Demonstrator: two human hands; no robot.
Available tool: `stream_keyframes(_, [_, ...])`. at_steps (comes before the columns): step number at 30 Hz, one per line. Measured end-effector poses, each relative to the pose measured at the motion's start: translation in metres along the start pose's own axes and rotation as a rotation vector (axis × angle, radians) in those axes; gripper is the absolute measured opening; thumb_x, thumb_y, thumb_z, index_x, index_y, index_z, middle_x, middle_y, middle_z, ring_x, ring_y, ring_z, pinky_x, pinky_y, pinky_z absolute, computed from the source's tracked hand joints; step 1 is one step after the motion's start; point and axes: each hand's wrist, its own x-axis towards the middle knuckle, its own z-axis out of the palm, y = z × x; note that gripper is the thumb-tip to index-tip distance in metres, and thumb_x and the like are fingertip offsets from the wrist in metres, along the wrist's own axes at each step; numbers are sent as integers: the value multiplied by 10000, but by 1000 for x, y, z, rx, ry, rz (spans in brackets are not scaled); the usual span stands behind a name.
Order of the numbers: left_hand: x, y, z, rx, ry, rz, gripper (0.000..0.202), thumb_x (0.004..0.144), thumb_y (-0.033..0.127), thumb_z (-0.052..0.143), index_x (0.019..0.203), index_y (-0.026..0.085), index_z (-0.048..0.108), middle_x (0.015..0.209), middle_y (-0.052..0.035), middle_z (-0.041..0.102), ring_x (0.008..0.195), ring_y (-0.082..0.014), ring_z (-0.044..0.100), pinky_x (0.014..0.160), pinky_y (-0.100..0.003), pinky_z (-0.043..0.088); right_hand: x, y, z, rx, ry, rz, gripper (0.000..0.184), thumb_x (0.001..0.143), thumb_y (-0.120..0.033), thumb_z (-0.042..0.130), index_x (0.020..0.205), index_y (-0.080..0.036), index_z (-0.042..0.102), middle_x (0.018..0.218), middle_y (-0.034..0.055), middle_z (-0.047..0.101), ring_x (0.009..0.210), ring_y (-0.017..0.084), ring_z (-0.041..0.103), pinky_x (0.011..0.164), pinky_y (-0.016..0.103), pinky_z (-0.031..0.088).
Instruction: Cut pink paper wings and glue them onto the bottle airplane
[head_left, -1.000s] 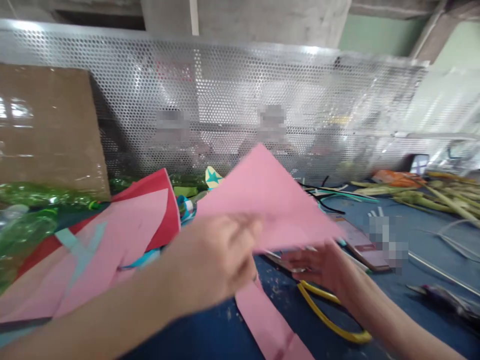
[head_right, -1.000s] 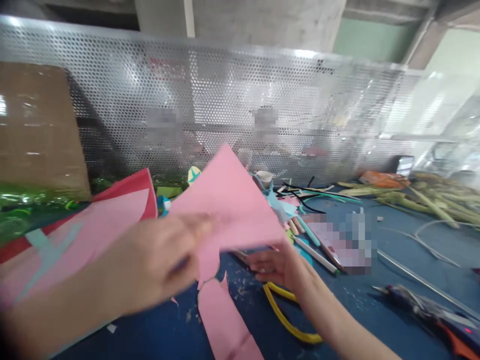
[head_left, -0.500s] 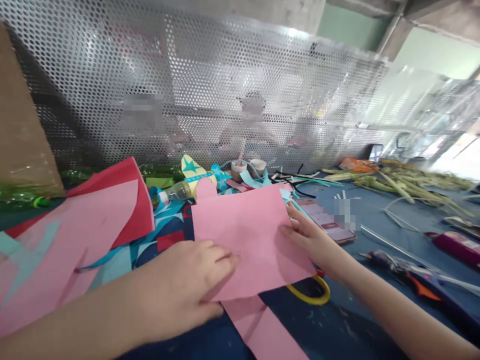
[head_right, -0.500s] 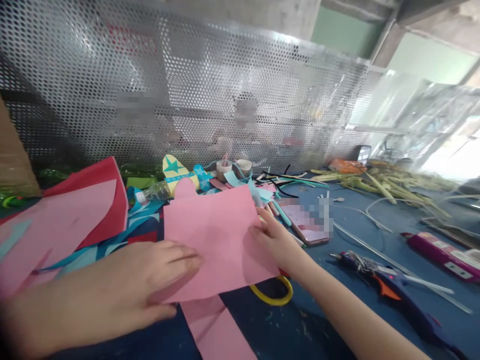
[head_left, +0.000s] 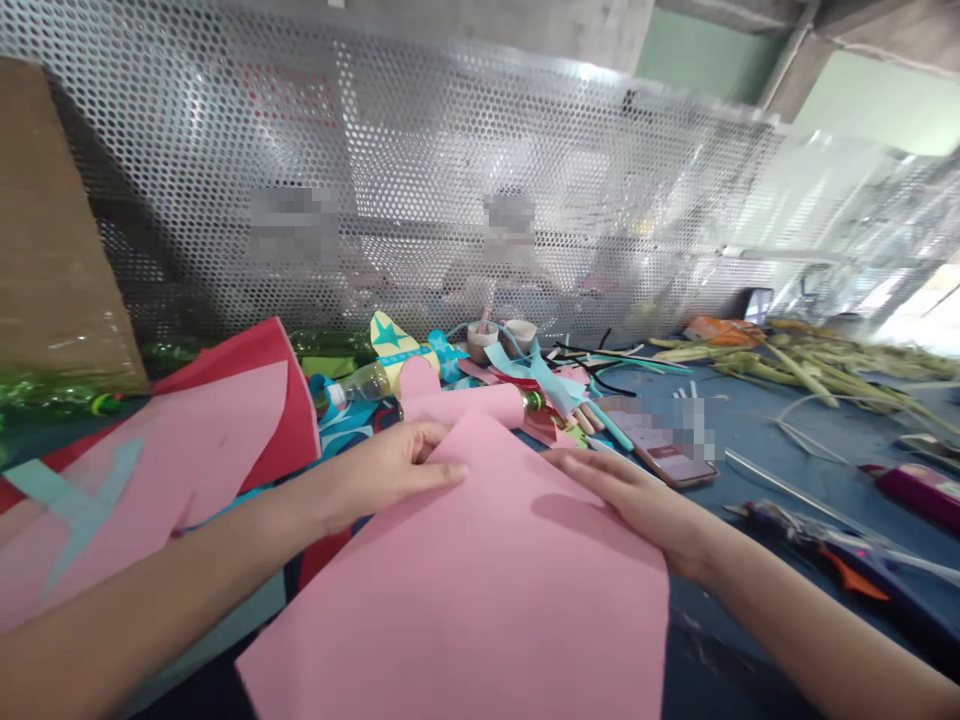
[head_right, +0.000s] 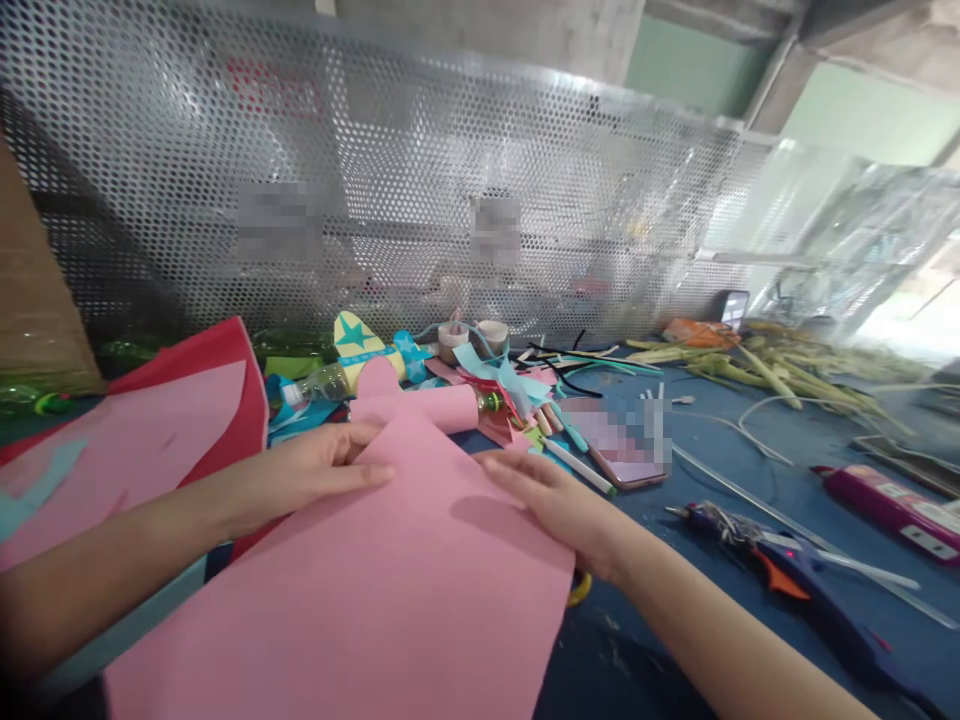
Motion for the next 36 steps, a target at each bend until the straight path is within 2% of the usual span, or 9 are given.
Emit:
stream_keyframes(3, [5, -5, -5, -37, 175, 38, 399, 668, 440, 767, 916, 170, 612, 870, -46, 736, 783, -241, 699, 674, -327, 536, 1, -5, -6, 161, 31, -3, 409, 835, -563, 593, 986, -200, 708, 950, 64, 757, 775, 178, 717, 590, 215, 554])
stream_keyframes(7, [11, -6, -18, -103, 335, 58, 548, 623, 411, 805, 1065, 168, 590, 853, -52, 729, 738, -240, 694, 662, -348, 533, 6, -7, -13, 175, -5, -85, 282, 709, -334, 799, 943, -197, 726, 850, 23, 766, 697, 123, 695, 638, 185, 552])
stream_keyframes(9, [12, -6, -26, -136, 296, 45, 540, 627, 397, 807, 1074, 183, 595, 831, -35, 728, 726, -228, 692, 657, -341, 536, 8, -4, -13, 119, 9, -106, 311, 675, -279, 834, 957, -204, 725, 841, 8, 764, 673, 110, 687, 653, 194, 556])
stream_keyframes(13, [14, -8, -36, -152, 196, 64, 335, 695, 391, 764, 940, 187, 659, 820, -26, 731, 722, -194, 683, 656, -292, 531, 9, 0, -9, 67, 48, -151, 362, 673, -347, 838, 995, -227, 723, 859, 8, 767, 703, 131, 698, 692, 235, 568])
stream_keyframes(19, [12, -6, -46, -110, 209, 115, 336, 682, 340, 770, 973, 195, 684, 817, -33, 719, 748, -203, 678, 676, -311, 542, 10, 1, -17, 28, 114, -259, 233, 690, -360, 822, 880, -237, 768, 855, 4, 767, 771, 150, 698, 743, 254, 560])
stream_keyframes(24, [10, -3, -54, -125, 224, 100, 205, 645, 265, 752, 842, 209, 742, 755, -2, 678, 693, -145, 624, 671, -257, 526, 7, -4, -20, -119, 154, -319, 229, 674, -410, 788, 856, -270, 787, 981, 10, 764, 927, 219, 682, 829, 323, 546])
stream_keyframes(27, [9, 0, -54, -133, 244, 90, 154, 641, 255, 682, 772, 211, 752, 636, 18, 601, 622, -127, 560, 614, -235, 497, 4, -7, -18, -344, 234, -407, 190, 740, -389, 676, 847, -277, 786, 1023, 13, 754, 1017, 267, 649, 852, 375, 523])
stream_keyframes(32, [8, 1, -48, -95, 140, 119, 258, 698, 432, 694, 797, 194, 693, 707, 12, 615, 627, -122, 540, 574, -221, 442, 3, -11, -18, -600, 272, -541, 267, 808, -338, 533, 922, -277, 767, 1049, 15, 741, 1010, 257, 642, 915, 420, 455])
stream_keyframes(36, [8, -2, -43, 62, 140, 192, 279, 693, 300, 751, 920, 236, 602, 728, 59, 574, 662, -108, 546, 631, -219, 440, 1, -11, -18, -639, 271, -549, 273, 807, -320, 507, 886, -264, 762, 1037, 23, 734, 1034, 261, 618, 953, 416, 420])
